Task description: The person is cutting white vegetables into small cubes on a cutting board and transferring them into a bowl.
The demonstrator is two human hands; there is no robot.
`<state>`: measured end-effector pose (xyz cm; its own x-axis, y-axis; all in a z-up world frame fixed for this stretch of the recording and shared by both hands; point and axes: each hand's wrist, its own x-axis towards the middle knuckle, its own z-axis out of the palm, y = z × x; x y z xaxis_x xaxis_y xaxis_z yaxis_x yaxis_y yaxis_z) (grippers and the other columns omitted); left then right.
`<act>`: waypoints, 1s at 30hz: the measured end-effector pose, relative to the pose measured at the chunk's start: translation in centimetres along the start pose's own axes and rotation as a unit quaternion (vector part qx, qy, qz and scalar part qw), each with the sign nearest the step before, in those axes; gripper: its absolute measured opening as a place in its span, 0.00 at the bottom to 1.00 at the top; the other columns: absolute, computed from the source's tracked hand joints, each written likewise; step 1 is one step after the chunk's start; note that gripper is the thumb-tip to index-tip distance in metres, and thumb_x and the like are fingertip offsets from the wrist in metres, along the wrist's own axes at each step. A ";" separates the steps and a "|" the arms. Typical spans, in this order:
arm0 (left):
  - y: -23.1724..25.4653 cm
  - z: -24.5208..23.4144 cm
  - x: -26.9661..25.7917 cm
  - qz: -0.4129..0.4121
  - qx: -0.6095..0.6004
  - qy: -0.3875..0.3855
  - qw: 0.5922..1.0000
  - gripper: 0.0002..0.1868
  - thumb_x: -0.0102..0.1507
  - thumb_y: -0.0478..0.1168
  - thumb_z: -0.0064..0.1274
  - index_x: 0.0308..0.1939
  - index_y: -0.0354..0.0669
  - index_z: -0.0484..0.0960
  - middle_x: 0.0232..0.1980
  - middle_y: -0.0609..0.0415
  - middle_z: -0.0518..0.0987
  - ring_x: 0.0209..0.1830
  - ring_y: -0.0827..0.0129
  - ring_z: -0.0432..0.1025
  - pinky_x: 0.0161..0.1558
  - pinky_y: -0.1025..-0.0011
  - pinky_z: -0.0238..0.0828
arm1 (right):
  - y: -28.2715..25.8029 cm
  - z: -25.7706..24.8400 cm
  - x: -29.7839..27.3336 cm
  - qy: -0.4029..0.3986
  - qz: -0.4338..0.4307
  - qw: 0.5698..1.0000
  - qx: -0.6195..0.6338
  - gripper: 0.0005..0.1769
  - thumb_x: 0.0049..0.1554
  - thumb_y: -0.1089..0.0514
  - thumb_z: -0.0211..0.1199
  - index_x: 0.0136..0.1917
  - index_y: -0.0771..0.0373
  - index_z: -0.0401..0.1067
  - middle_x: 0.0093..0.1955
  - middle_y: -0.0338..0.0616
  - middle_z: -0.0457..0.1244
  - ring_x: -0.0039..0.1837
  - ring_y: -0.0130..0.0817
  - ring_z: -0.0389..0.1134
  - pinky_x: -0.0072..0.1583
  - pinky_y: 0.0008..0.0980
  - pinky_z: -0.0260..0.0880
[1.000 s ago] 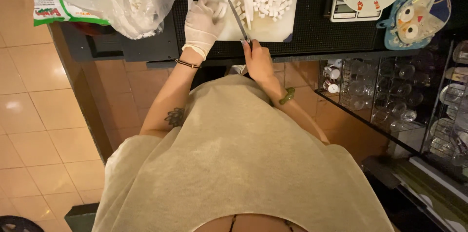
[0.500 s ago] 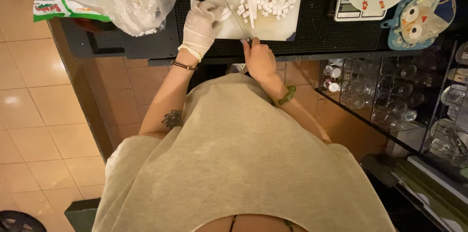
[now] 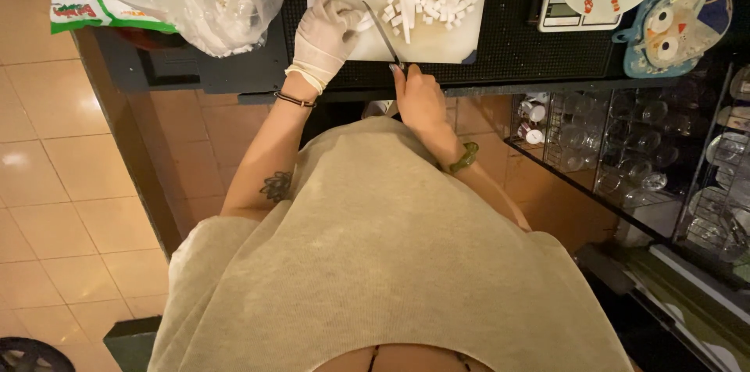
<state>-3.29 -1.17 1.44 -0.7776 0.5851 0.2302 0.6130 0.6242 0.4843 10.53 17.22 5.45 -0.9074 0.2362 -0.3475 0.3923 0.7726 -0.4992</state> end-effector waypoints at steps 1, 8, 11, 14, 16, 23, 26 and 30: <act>0.0 0.1 0.0 -0.001 -0.001 0.000 1.000 0.13 0.57 0.38 0.63 0.46 0.52 0.87 0.50 0.59 0.81 0.50 0.57 0.71 0.49 0.61 0.73 | 0.0 0.1 0.0 -0.001 0.001 1.000 0.000 0.26 0.69 0.45 0.50 0.42 0.72 0.69 0.35 0.68 0.66 0.38 0.67 0.69 0.40 0.58 0.70; -0.2 0.3 -0.1 -0.010 -0.010 -0.005 1.000 0.12 0.57 0.39 0.65 0.44 0.50 0.86 0.50 0.58 0.79 0.51 0.57 0.71 0.53 0.61 0.73 | 1.0 2.4 1.2 0.020 -0.001 0.999 -0.030 0.28 0.69 0.44 0.51 0.42 0.71 0.69 0.35 0.68 0.66 0.38 0.67 0.70 0.39 0.57 0.71; -0.1 0.0 -0.1 -0.024 -0.039 -0.008 0.999 0.10 0.56 0.38 0.66 0.40 0.49 0.84 0.48 0.58 0.79 0.50 0.57 0.71 0.53 0.61 0.73 | 1.2 3.3 1.7 0.028 0.000 0.999 -0.037 0.26 0.68 0.44 0.51 0.45 0.71 0.70 0.35 0.68 0.66 0.39 0.68 0.70 0.41 0.58 0.71; 0.0 0.4 -0.1 -0.050 -0.072 0.004 0.996 0.09 0.56 0.36 0.65 0.37 0.48 0.82 0.46 0.56 0.79 0.47 0.56 0.72 0.50 0.62 0.74 | 1.7 3.1 2.1 0.042 -0.006 0.999 -0.013 0.25 0.67 0.45 0.51 0.46 0.71 0.71 0.37 0.69 0.67 0.41 0.70 0.69 0.43 0.60 0.70; 0.1 0.6 -0.2 -0.078 -0.091 0.008 0.993 0.08 0.58 0.34 0.64 0.37 0.48 0.81 0.45 0.53 0.78 0.45 0.55 0.73 0.47 0.62 0.75 | 1.8 2.7 2.1 0.039 -0.008 0.999 0.006 0.25 0.68 0.45 0.51 0.45 0.70 0.72 0.38 0.68 0.67 0.42 0.70 0.69 0.45 0.61 0.70; 0.3 1.9 -0.4 -0.058 -0.083 0.040 0.994 0.09 0.56 0.35 0.64 0.32 0.47 0.77 0.39 0.51 0.76 0.43 0.52 0.72 0.45 0.59 0.74 | 0.8 1.2 1.0 0.027 -0.007 0.999 0.021 0.25 0.69 0.46 0.51 0.44 0.70 0.70 0.37 0.69 0.66 0.42 0.70 0.68 0.44 0.62 0.68; 0.2 2.1 -0.3 -0.062 -0.076 0.037 0.994 0.09 0.56 0.35 0.65 0.32 0.47 0.78 0.38 0.48 0.75 0.42 0.52 0.72 0.44 0.59 0.73 | 1.0 1.5 0.9 0.025 -0.001 1.000 0.000 0.26 0.68 0.45 0.51 0.43 0.71 0.70 0.36 0.70 0.66 0.41 0.70 0.68 0.43 0.61 0.68; 0.4 1.5 -0.2 -0.050 -0.110 0.033 0.992 0.09 0.55 0.34 0.65 0.31 0.46 0.78 0.40 0.52 0.77 0.44 0.52 0.72 0.45 0.60 0.73 | 0.3 0.7 0.5 -0.018 0.024 0.999 0.018 0.27 0.69 0.45 0.48 0.43 0.72 0.68 0.36 0.68 0.66 0.39 0.67 0.70 0.40 0.58 0.70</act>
<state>-2.67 -0.31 0.34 -0.8445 0.4868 0.2234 0.4935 0.5452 0.6776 10.32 17.18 4.59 -0.8819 0.2505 -0.3995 0.4406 0.7396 -0.5088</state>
